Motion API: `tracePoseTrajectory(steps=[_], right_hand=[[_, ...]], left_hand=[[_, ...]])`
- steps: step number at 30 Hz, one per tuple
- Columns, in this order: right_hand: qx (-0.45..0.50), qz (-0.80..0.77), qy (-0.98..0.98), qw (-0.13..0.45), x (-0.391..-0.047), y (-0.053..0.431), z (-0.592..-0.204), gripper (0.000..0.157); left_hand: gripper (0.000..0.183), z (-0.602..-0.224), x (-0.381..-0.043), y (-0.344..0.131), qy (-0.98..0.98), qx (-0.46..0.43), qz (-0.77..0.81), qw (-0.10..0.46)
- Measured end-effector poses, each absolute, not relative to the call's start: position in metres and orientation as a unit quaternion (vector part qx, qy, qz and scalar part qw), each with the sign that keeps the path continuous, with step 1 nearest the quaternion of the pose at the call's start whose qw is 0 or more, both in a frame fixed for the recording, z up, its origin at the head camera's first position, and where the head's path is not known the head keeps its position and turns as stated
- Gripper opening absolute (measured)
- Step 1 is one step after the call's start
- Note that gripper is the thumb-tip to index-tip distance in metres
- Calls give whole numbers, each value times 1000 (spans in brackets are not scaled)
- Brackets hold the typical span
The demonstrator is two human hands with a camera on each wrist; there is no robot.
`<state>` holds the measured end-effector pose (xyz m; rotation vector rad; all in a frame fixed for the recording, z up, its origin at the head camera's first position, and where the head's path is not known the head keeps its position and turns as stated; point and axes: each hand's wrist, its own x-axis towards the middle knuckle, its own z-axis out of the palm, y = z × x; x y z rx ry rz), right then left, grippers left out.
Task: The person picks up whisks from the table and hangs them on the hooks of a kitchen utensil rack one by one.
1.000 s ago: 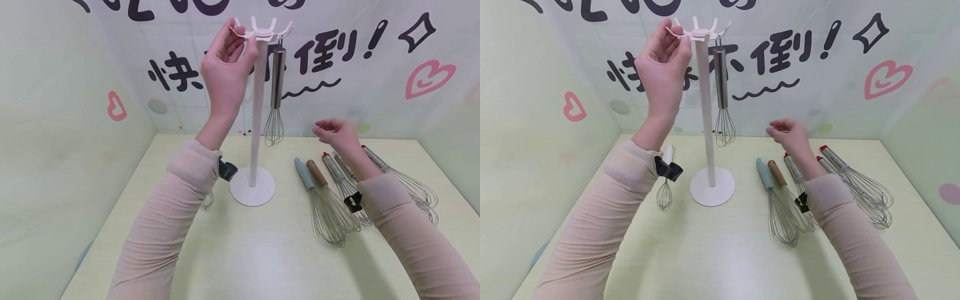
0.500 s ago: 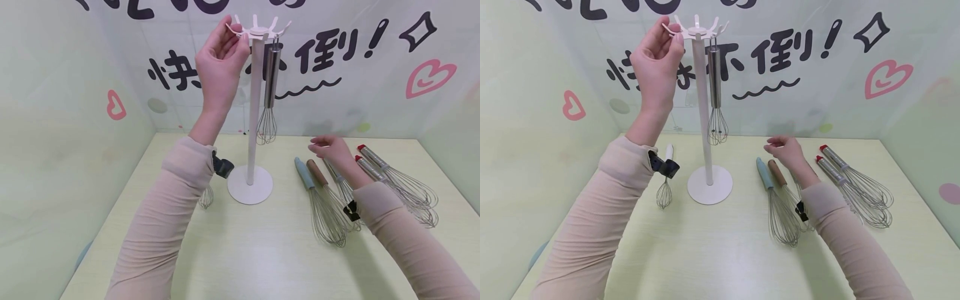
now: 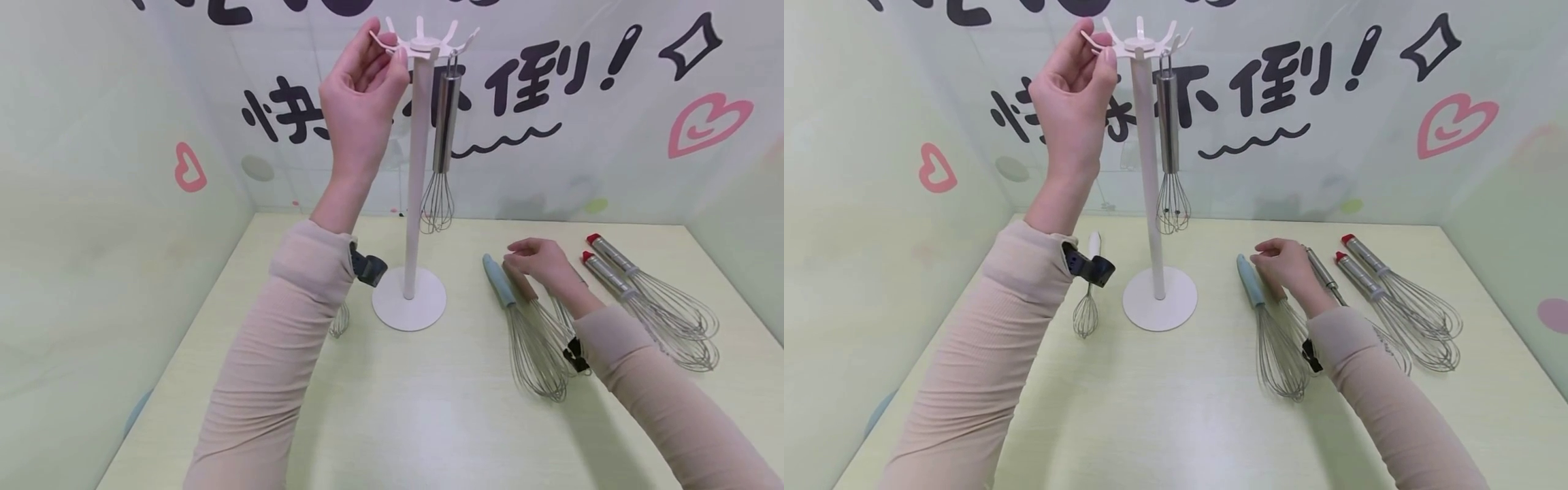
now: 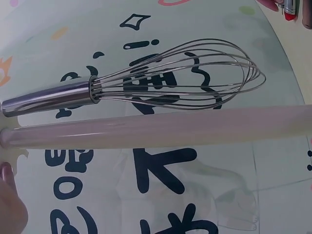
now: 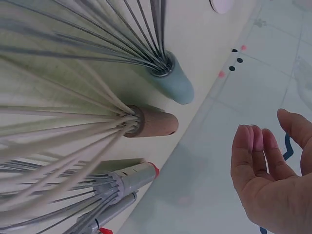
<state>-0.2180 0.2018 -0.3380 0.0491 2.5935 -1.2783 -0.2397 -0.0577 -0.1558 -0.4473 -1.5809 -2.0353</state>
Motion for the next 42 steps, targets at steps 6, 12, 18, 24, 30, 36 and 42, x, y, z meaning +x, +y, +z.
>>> tracePoseTrajectory(steps=[6, 12, 18, 24, 30, 36, 42], right_hand=[[13, -411, 902, 130, -215, 205, -344, 46], [21, -400, 909, 118, -213, 206, -353, 45], [28, -393, 912, 111, -215, 206, -366, 43], [13, -379, 921, 88, -217, 205, -375, 40], [16, -379, 921, 93, -218, 204, -379, 39], [15, -363, 925, 111, -218, 204, -380, 43], [22, -342, 932, 117, -218, 202, -384, 43]], left_hand=[[54, -155, -238, -56, -576, -168, -757, 259], [55, -155, -232, -56, -578, -169, -756, 257], [58, -152, -221, -54, -584, -169, -748, 267], [55, -151, -211, -50, -576, -151, -745, 300], [45, -151, -208, -48, -559, -139, -752, 321], [35, -158, -220, -50, -559, -163, -741, 334], [28, -163, -228, -53, -567, -177, -733, 331]])
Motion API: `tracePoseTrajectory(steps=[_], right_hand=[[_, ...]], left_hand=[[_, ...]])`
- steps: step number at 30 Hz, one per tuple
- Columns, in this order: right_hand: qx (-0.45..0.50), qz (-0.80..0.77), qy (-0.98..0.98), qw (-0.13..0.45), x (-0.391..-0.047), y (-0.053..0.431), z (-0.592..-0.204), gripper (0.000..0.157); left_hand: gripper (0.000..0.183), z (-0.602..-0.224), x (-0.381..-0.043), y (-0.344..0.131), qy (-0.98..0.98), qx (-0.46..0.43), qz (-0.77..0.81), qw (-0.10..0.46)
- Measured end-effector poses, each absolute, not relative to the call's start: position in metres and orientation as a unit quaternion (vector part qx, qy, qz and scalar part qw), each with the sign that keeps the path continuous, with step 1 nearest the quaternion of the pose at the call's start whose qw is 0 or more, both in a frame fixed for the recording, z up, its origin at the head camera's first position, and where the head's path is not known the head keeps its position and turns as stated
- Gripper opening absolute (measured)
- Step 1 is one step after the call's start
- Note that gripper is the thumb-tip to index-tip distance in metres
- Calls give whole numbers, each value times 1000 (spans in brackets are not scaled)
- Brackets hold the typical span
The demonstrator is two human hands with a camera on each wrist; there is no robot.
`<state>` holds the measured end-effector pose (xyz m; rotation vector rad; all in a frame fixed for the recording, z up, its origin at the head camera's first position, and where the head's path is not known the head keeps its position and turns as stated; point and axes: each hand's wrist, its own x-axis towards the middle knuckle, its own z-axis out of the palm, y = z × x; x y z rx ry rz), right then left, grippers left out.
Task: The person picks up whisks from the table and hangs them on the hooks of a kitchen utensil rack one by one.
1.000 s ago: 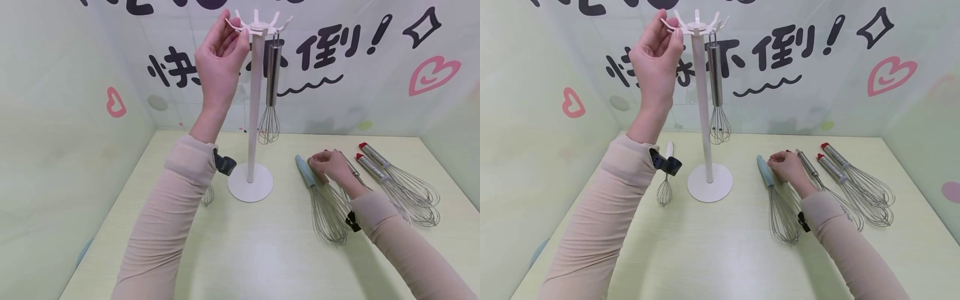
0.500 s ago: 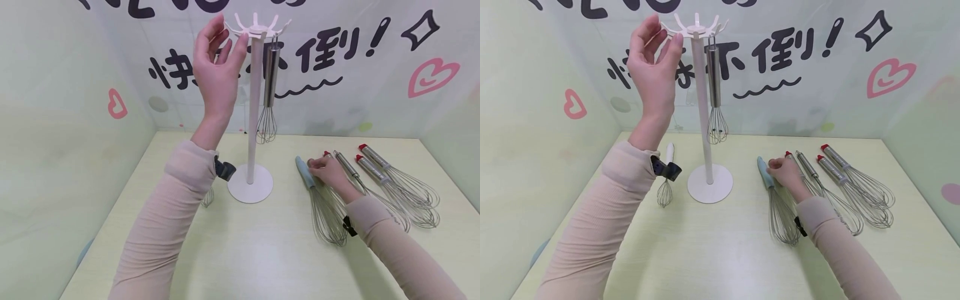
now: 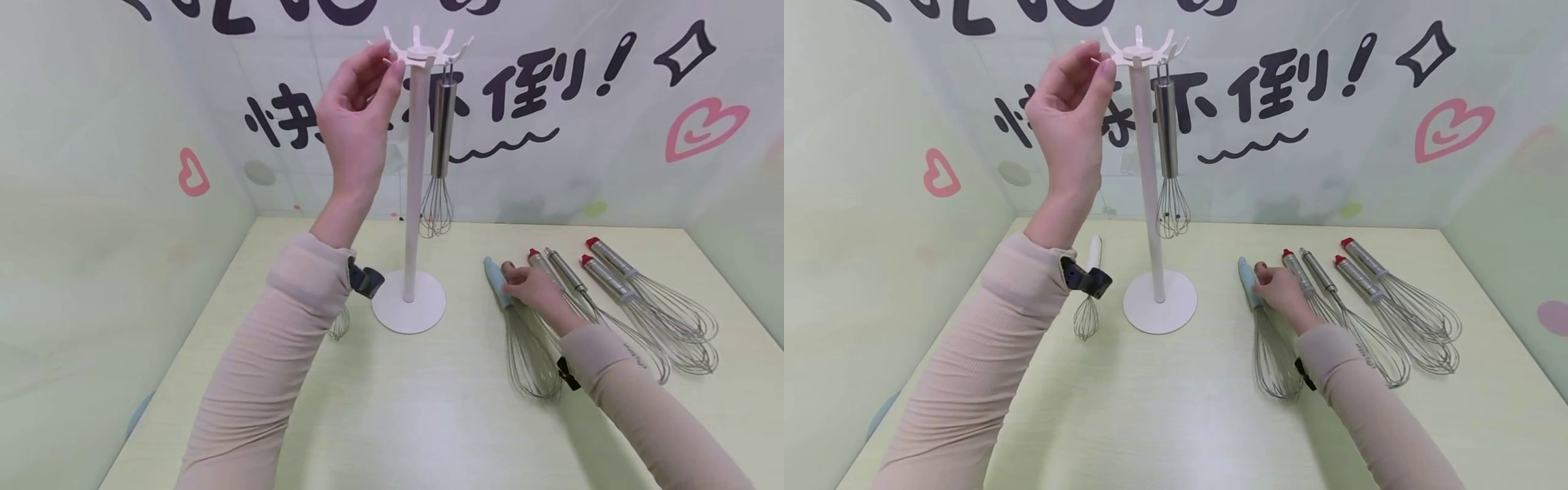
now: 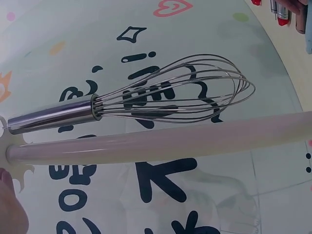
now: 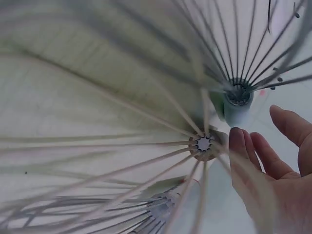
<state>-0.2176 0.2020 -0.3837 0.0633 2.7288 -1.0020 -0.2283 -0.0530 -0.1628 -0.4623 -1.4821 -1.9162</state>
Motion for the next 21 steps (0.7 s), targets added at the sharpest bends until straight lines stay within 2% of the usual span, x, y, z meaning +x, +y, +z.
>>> tracePoseTrajectory(steps=[18, 21], right_hand=[[7, -337, 935, 106, -217, 193, -396, 44], [4, -336, 935, 113, -217, 192, -397, 55]], left_hand=[[28, -163, -227, -52, -559, -169, -752, 306], [27, -162, -227, -52, -555, -170, -757, 300]])
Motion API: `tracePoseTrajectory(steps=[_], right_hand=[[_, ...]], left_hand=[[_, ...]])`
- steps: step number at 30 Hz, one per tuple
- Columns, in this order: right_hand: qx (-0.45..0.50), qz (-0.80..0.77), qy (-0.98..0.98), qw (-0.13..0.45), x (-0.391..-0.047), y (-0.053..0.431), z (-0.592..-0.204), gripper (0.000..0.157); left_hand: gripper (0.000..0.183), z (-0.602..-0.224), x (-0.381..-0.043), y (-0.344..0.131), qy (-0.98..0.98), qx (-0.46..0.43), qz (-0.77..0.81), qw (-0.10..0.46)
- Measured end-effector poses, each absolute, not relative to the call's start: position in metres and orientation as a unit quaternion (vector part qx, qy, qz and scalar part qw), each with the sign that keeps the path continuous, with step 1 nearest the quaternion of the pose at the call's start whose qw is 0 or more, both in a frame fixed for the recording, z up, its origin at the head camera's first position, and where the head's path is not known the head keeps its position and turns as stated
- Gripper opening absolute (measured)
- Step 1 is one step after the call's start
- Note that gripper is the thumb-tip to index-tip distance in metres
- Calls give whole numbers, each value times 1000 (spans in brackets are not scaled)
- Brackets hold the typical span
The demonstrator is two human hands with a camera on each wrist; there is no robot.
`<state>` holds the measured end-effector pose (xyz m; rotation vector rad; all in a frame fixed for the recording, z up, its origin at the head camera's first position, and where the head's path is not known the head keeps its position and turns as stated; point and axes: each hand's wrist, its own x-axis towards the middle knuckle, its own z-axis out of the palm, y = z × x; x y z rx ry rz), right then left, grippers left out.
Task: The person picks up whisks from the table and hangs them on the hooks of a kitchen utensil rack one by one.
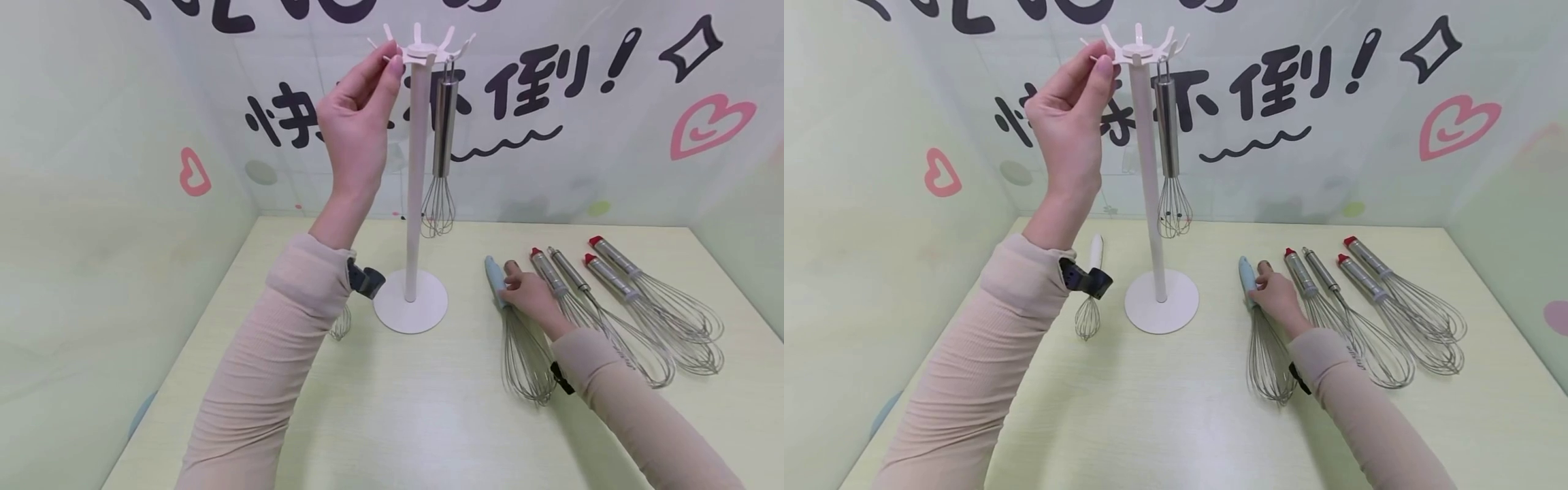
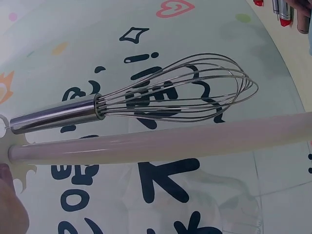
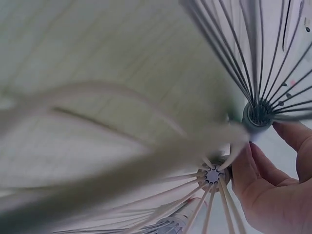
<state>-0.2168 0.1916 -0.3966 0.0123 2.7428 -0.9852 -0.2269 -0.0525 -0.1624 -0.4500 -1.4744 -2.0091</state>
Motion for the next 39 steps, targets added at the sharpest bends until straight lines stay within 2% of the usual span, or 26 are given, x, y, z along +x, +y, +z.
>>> tracePoseTrajectory(steps=[4, 10, 14, 39], right_hand=[[14, -328, 935, 133, -216, 190, -396, 67], [32, -327, 935, 132, -216, 189, -394, 54], [37, -333, 934, 127, -215, 190, -394, 51], [54, -470, 872, 126, -213, 190, -352, 58]], left_hand=[[27, -161, -226, -53, -552, -171, -761, 295], [26, -160, -227, -55, -547, -163, -764, 300], [27, -159, -229, -57, -542, -151, -776, 286], [26, -154, -241, -82, -493, -139, -827, 231]])
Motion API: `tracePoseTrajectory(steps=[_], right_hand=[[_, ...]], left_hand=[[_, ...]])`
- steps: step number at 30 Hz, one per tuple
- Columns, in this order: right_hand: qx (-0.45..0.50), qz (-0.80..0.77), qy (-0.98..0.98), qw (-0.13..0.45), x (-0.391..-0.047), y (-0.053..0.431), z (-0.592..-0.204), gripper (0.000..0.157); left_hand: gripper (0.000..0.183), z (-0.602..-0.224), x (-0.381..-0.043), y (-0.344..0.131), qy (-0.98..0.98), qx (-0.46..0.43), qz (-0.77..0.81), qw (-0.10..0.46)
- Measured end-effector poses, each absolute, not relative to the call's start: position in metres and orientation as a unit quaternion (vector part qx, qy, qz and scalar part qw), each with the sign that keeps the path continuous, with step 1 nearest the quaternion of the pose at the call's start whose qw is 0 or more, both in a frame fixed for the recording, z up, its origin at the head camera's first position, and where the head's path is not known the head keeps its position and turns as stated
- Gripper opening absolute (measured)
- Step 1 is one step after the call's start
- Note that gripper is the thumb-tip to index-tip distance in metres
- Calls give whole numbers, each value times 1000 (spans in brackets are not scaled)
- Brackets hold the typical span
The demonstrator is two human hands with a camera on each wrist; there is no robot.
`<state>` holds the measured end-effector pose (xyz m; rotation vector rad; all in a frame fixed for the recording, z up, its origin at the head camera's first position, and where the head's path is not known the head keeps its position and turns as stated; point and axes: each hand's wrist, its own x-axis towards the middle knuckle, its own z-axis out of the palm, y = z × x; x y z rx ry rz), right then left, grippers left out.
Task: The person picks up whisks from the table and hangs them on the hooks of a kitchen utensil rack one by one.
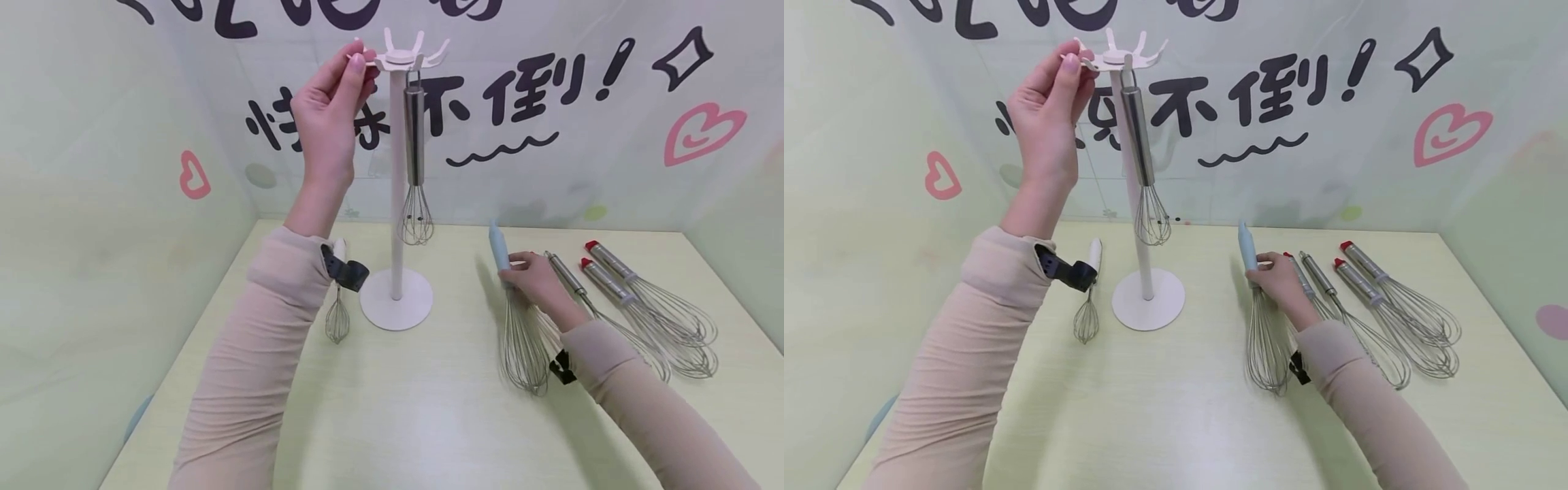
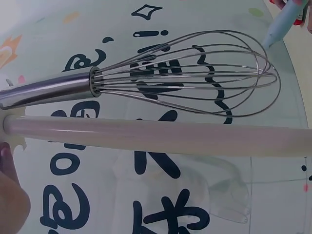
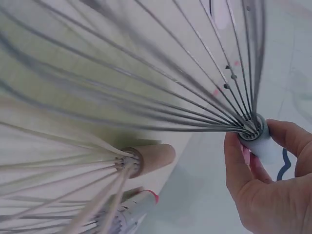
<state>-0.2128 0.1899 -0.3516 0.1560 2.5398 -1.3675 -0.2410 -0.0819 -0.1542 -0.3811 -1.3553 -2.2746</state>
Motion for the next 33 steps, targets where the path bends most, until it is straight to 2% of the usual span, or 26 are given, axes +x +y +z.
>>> tracePoseTrajectory(steps=[7, 18, 27, 33], right_hand=[[34, -493, 861, 123, -208, 190, -332, 58], [28, -545, 832, 101, -207, 188, -320, 56], [33, -570, 817, 82, -206, 185, -306, 58], [23, -568, 819, 74, -205, 186, -297, 59]], left_hand=[[27, -155, -242, -83, -495, -130, -828, 228], [31, -158, -236, -80, -535, -144, -791, 261], [59, -156, -232, -70, -515, -159, -804, 251], [59, -156, -232, -68, -508, -149, -807, 261]])
